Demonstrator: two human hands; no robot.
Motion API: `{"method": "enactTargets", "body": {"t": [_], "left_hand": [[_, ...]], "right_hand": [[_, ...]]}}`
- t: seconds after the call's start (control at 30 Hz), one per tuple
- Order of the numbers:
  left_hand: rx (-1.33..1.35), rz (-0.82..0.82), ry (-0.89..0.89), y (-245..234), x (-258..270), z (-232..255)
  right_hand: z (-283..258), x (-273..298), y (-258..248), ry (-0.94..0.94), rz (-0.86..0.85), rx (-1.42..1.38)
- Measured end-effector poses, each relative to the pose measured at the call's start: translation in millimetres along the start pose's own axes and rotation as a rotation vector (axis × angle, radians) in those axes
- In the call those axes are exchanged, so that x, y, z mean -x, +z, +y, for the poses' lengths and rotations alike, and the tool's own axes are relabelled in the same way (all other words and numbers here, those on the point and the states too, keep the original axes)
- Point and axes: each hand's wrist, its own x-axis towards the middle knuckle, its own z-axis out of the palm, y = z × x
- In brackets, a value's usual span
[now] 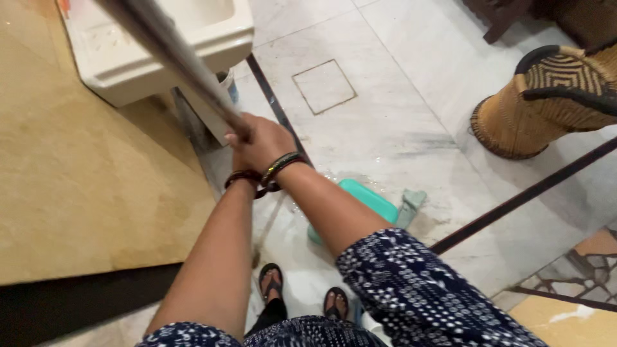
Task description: The person fills a bucket with water from a tap, moves two plastic stools out of the way, and uses a floor wiper to sweep water across the bathroom floor toward the drain.
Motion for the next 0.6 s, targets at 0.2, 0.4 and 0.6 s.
{"method": "enactTargets", "body": {"t": [0.2, 0.4, 0.6], "left_hand": [[0.739, -0.165, 0.004, 13.4, 5.3, -44.6], [0.279, -0.092, -0.006, 4.2, 17.1, -39.2], [0.065, 0.02, -0.009, 0.8, 20.1, -55.5]], "right_hand": [[15.2, 33.0, -15.6, 0.002, -0.055, 0.007], [32.3, 39.3, -22.7, -0.03, -0.054, -0.036], [38.2, 40.6, -26.0, -0.047, -0.092, -0.027]]}}
